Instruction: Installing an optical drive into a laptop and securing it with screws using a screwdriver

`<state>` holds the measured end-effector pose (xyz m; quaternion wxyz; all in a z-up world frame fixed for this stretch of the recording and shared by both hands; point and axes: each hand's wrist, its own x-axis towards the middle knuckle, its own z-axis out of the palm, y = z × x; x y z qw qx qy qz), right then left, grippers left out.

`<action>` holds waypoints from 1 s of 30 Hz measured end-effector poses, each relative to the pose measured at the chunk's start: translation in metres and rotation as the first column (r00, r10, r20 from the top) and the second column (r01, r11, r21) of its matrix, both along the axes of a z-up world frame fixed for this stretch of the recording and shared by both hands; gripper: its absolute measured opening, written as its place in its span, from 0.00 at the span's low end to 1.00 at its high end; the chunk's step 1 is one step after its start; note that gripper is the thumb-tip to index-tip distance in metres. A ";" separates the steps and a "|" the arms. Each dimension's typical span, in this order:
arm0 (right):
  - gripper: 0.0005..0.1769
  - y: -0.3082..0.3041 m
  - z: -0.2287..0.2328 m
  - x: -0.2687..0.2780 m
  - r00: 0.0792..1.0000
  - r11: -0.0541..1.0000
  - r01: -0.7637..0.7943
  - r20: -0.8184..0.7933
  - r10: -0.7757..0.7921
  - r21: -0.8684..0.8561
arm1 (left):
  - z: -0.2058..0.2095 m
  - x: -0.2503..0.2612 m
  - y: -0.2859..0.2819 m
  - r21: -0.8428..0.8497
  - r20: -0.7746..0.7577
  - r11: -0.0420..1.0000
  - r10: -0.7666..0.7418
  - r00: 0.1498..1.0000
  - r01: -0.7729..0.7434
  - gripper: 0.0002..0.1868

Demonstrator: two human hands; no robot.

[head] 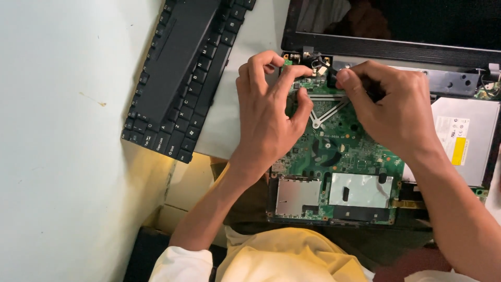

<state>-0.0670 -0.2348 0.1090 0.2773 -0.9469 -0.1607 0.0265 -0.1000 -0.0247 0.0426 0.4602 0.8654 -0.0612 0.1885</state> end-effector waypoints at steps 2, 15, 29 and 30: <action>0.09 0.000 0.001 0.000 1.000 1.000 -0.003 -0.003 0.003 -0.009 | 0.000 0.000 0.000 -0.017 -0.001 1.000 -0.007 1.000 0.007 0.19; 0.09 0.001 0.001 0.000 1.000 1.000 -0.004 -0.018 0.004 0.022 | 0.001 0.000 0.001 -0.005 0.000 1.000 -0.012 1.000 0.012 0.19; 0.09 0.002 0.000 -0.001 0.998 0.999 -0.041 0.041 0.041 0.017 | 0.001 0.000 0.000 -0.026 0.009 1.000 -0.010 1.000 0.011 0.19; 0.09 0.002 0.001 -0.001 0.998 0.999 -0.042 0.042 0.041 0.018 | 0.002 0.000 0.001 -0.025 0.009 1.000 -0.010 1.000 0.010 0.19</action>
